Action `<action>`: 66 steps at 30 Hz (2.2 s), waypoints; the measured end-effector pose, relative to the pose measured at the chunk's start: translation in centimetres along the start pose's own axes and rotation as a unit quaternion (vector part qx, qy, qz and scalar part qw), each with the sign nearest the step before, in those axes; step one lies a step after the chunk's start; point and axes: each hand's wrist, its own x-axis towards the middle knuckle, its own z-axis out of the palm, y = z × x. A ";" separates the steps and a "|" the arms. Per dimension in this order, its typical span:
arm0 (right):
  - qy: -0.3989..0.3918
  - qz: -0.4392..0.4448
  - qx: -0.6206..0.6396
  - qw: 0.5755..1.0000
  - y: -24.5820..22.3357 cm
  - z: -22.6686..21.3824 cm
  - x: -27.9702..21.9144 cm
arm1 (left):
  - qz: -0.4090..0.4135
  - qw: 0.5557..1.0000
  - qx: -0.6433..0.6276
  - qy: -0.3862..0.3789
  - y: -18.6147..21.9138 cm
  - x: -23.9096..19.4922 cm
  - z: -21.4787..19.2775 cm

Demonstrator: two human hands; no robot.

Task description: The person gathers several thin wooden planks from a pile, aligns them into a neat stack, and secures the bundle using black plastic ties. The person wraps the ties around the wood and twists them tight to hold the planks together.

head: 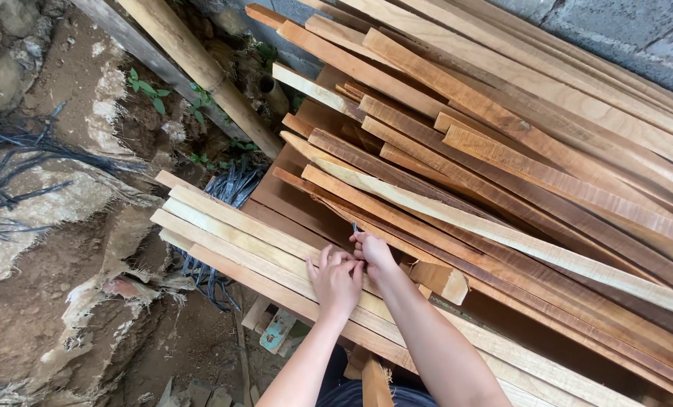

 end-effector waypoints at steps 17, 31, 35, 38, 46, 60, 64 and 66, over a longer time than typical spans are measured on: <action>-0.003 0.011 -0.112 0.994 -1.0 -0.4 -2.0 | -0.003 0.999 -0.050 -0.016 -1.3 -0.4 0.7; -0.142 0.030 -0.630 0.763 -1.8 0.6 -5.1 | -0.448 0.743 -0.467 0.172 -6.8 -8.6 4.2; -0.169 0.062 -0.621 0.763 -3.1 1.5 -6.1 | -0.437 0.554 -0.702 0.094 -5.7 -7.8 6.6; -0.176 0.087 -0.604 0.773 -3.7 2.3 -6.4 | -0.456 0.504 -0.724 0.116 -5.1 -7.1 6.0; -0.201 0.124 -0.575 0.783 -3.5 2.6 -6.8 | -0.441 0.499 -0.736 0.120 -6.0 -7.5 7.1; -0.038 -0.109 -0.654 0.747 -3.4 3.0 -9.8 | -0.402 0.600 -0.692 0.017 -8.4 -8.5 6.8; 0.004 -0.118 -0.686 0.718 -3.4 4.0 -11.6 | -0.405 0.648 -0.644 -0.041 -9.0 -8.3 4.2; 0.035 -0.086 -0.719 0.689 -3.5 4.6 -12.3 | -0.379 0.768 -0.515 0.023 -8.9 -8.2 1.9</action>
